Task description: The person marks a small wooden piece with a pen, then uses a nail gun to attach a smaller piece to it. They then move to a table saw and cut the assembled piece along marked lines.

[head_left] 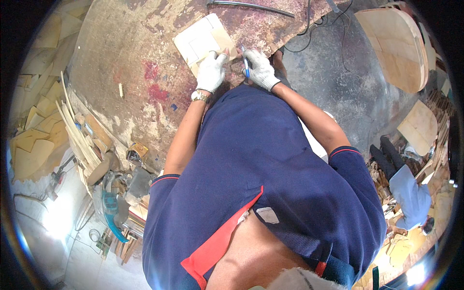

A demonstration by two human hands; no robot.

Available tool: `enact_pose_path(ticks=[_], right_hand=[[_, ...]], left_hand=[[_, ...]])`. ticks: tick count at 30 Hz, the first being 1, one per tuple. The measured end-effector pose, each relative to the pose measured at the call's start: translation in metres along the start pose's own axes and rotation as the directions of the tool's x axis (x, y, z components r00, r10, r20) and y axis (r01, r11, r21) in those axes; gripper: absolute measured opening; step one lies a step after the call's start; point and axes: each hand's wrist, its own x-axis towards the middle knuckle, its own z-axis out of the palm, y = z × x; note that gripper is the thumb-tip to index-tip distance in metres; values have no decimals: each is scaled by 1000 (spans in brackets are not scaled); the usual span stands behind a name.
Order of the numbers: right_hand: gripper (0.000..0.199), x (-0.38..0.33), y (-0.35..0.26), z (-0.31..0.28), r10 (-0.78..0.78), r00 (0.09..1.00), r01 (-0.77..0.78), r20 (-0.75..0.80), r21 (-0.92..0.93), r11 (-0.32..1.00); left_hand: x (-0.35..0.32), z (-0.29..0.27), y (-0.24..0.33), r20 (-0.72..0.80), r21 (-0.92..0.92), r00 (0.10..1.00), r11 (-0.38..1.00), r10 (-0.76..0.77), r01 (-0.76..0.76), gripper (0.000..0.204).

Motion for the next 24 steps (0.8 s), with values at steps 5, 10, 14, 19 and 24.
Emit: enact_pose_path(ticks=[5,10,14,19,24], right_hand=[[26,-2,-2,-2,54,995,-41,-81,152,988],[26,2,-6,-1,92,985,-59,-145,219,974],[24,5,-11,2,288,954,-257,-84,265,929],[21,7,-12,5,247,955,-228,-165,127,965],[19,7,-5,8,187,968,-170,-169,108,979]], left_hand=[[3,2,7,-61,-17,997,999,-49,48,33],[11,8,11,-111,36,988,993,-112,117,21],[12,10,9,-147,22,985,996,-87,91,20],[12,10,8,-171,10,982,997,-77,80,19],[11,11,8,-168,7,981,995,-94,97,19]])
